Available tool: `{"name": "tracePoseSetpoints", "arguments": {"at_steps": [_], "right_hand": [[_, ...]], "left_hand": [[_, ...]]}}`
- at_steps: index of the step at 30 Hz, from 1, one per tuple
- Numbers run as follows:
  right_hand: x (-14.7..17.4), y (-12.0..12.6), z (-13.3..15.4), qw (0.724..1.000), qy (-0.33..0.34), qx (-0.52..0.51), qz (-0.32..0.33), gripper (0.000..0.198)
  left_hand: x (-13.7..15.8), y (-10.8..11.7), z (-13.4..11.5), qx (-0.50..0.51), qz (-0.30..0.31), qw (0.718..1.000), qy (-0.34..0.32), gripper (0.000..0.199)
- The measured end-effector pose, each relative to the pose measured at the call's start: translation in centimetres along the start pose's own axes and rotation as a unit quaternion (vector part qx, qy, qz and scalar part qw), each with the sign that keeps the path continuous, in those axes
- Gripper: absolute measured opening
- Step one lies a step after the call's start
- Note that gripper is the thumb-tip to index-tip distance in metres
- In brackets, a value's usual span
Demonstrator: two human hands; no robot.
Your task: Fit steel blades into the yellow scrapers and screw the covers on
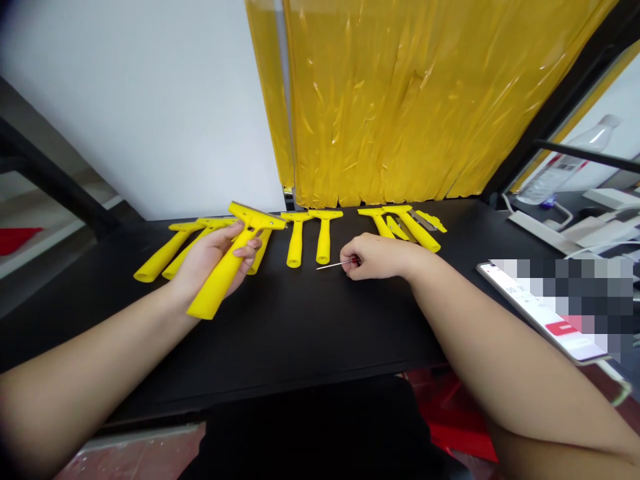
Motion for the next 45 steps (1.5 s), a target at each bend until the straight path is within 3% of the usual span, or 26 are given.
{"name": "tracePoseSetpoints", "arguments": {"at_steps": [5, 15, 23, 29, 35, 39, 42, 45], "right_hand": [[0.3, 0.5, 0.2, 1.000, 0.012, -0.012, 0.000, 0.002], [0.7, 1.1, -0.3, 0.999, 0.030, -0.033, -0.016, 0.003], [0.9, 1.4, -0.5, 0.999, 0.043, -0.031, -0.012, 0.005], [0.9, 1.6, -0.9, 0.998, 0.047, -0.034, -0.019, 0.005], [0.9, 1.7, -1.1, 0.998, 0.037, -0.037, -0.029, 0.006], [0.8, 1.5, -1.4, 0.999, 0.018, -0.030, -0.016, 0.006], [0.7, 1.4, -1.5, 1.000, -0.002, -0.014, -0.004, 0.005], [0.6, 1.3, -1.5, 1.000, -0.013, -0.011, 0.011, 0.005]], "left_hand": [[-0.5, 0.7, -0.2, 0.027, 0.027, 0.999, -0.020, 0.020], [0.3, -0.5, 0.3, 0.004, 0.049, 0.998, -0.039, 0.020], [0.4, -0.1, 1.0, -0.052, 0.134, 0.989, -0.028, 0.033], [0.9, -0.4, 0.5, -0.093, 0.151, 0.983, -0.047, 0.037], [1.0, -0.3, -2.4, -0.010, 0.097, 0.990, -0.102, 0.019], [0.7, -0.1, -3.8, -0.002, 0.048, 0.993, -0.112, 0.019], [0.0, 0.6, -4.5, -0.054, -0.004, 0.986, -0.160, 0.021], [-1.1, 2.1, -5.3, -0.216, -0.069, 0.943, -0.242, 0.035]]}}
Point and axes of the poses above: each hand's wrist, its own x-axis away from the middle knuckle, its own y-axis out of the back of the hand, z = x × y, the point moved 2 cm from there along -x, towards the middle knuckle, and after that the axes turned 1 degree about z, right-handed, at the moved point
